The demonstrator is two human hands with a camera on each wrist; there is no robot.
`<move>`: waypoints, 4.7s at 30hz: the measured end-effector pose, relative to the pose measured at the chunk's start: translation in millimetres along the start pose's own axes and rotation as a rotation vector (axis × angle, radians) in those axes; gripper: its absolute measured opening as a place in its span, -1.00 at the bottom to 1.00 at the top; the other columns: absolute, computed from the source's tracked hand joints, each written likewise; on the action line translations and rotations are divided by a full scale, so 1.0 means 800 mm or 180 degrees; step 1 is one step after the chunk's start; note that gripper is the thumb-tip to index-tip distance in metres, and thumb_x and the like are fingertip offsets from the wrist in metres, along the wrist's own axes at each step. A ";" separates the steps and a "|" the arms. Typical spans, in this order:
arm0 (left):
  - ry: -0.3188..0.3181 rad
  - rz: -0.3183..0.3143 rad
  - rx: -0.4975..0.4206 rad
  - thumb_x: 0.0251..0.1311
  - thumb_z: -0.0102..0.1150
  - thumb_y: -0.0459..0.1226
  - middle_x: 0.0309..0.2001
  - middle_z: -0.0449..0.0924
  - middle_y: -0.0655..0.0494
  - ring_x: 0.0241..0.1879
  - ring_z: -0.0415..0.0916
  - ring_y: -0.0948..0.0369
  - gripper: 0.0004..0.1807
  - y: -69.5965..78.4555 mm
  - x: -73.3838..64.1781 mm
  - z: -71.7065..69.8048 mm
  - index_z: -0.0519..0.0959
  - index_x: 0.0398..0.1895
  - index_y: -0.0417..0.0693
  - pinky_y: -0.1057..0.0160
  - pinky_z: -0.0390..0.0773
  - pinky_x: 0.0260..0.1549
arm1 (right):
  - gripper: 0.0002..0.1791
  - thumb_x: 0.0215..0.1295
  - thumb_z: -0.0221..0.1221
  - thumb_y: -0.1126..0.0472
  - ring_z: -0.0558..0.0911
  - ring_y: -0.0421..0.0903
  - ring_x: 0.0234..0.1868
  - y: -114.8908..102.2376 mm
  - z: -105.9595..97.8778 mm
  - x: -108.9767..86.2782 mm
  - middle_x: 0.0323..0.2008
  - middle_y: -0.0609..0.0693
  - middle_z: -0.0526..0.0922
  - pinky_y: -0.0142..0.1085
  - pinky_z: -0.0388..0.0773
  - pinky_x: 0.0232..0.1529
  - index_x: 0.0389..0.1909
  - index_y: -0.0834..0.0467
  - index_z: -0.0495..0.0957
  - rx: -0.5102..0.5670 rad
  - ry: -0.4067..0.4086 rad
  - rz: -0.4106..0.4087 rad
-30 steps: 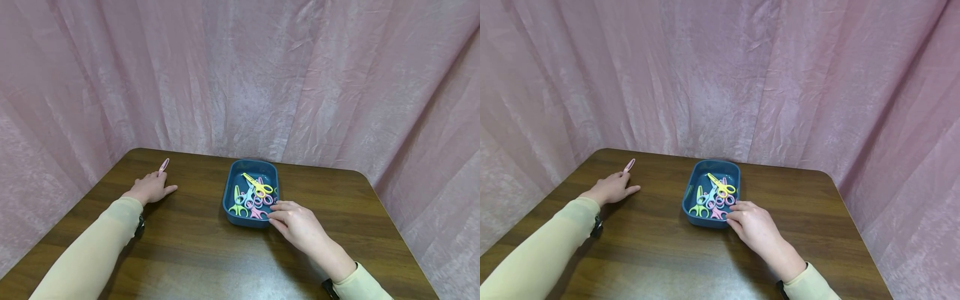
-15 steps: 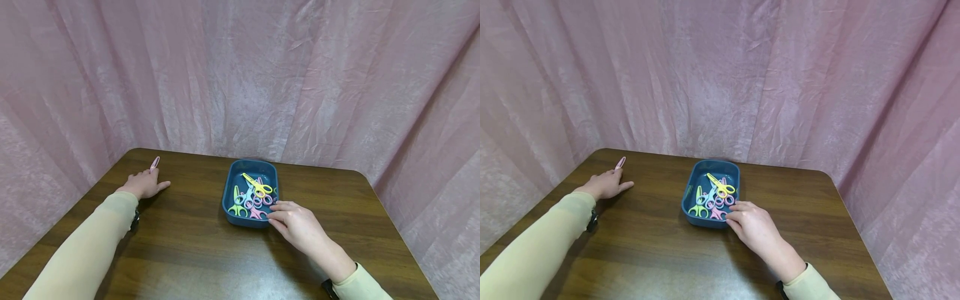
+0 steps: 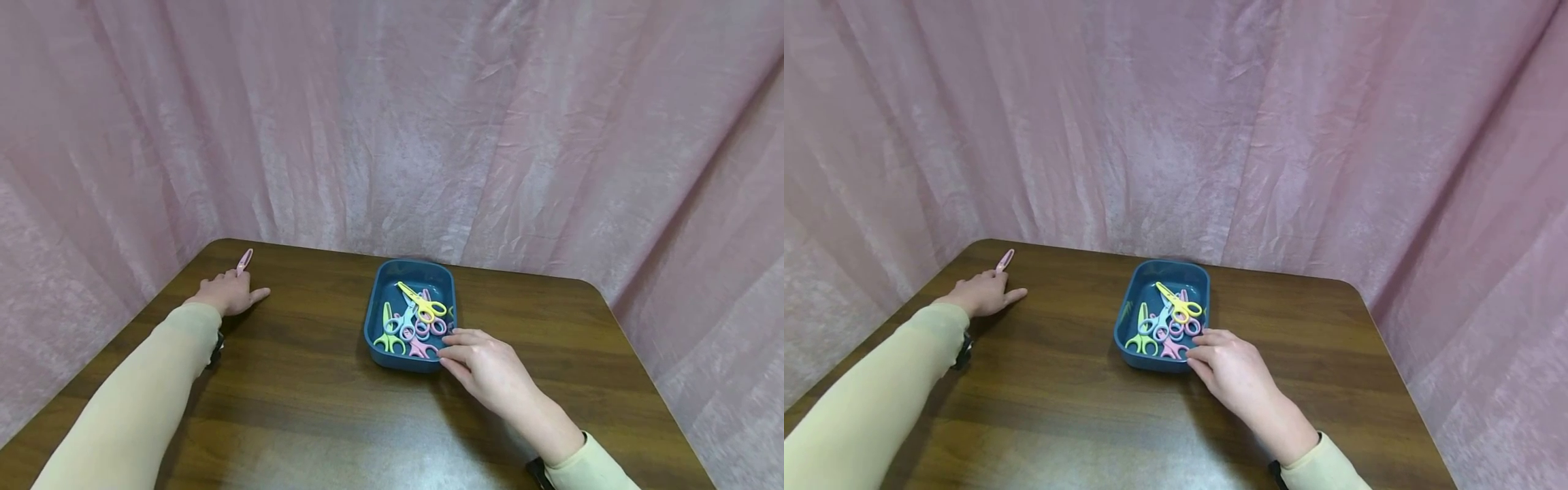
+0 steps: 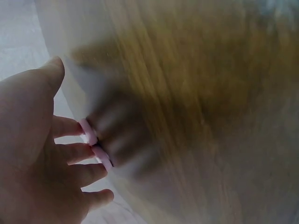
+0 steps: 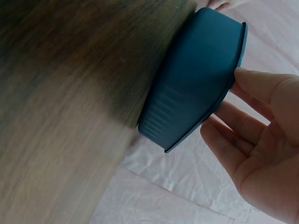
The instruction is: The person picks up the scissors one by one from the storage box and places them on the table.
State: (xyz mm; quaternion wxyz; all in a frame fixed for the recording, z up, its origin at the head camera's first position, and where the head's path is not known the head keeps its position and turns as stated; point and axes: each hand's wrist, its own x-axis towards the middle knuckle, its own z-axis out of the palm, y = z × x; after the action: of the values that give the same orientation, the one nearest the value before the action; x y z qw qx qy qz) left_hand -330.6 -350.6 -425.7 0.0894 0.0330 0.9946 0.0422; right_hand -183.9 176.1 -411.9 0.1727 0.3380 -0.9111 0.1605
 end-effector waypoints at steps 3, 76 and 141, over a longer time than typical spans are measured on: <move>0.0002 -0.0023 -0.0011 0.69 -0.12 0.25 0.46 0.20 -0.75 0.42 0.20 -0.64 -0.05 -0.007 0.005 0.001 0.29 0.50 -0.57 -0.69 0.21 0.27 | -0.84 0.38 0.52 0.23 0.74 0.12 0.28 -0.001 0.001 -0.001 0.09 0.07 0.84 0.07 0.69 0.22 -0.06 0.10 0.90 0.0026 0.0007 0.0014; 0.0322 -0.0165 -0.0223 0.55 -0.50 0.51 0.60 -0.10 -0.65 0.61 -0.22 -0.57 0.19 -0.039 0.015 -0.019 -0.17 0.79 -0.30 -0.74 -0.24 0.36 | -0.83 0.35 0.54 0.23 0.74 0.12 0.27 -0.002 -0.005 -0.009 0.08 0.05 0.85 0.07 0.70 0.21 -0.06 0.09 0.90 0.0001 0.0026 0.0034; 0.1454 0.2035 0.0410 0.62 0.16 0.18 0.55 0.44 -0.28 0.56 0.40 -0.15 -0.23 0.251 -0.088 -0.022 0.48 0.58 -0.20 -0.37 0.15 0.58 | -0.83 0.35 0.55 0.19 0.76 0.08 0.26 -0.002 -0.004 -0.010 0.07 0.03 0.85 0.05 0.70 0.21 -0.08 0.08 0.91 -0.0078 0.0075 0.0071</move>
State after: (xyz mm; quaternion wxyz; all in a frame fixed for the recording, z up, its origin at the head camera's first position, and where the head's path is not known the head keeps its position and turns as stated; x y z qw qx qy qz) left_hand -252.6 -157.4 -378.0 -0.1541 0.3361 0.9291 0.0116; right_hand -176.7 180.5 -412.1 0.1858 0.3238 -0.9147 0.1552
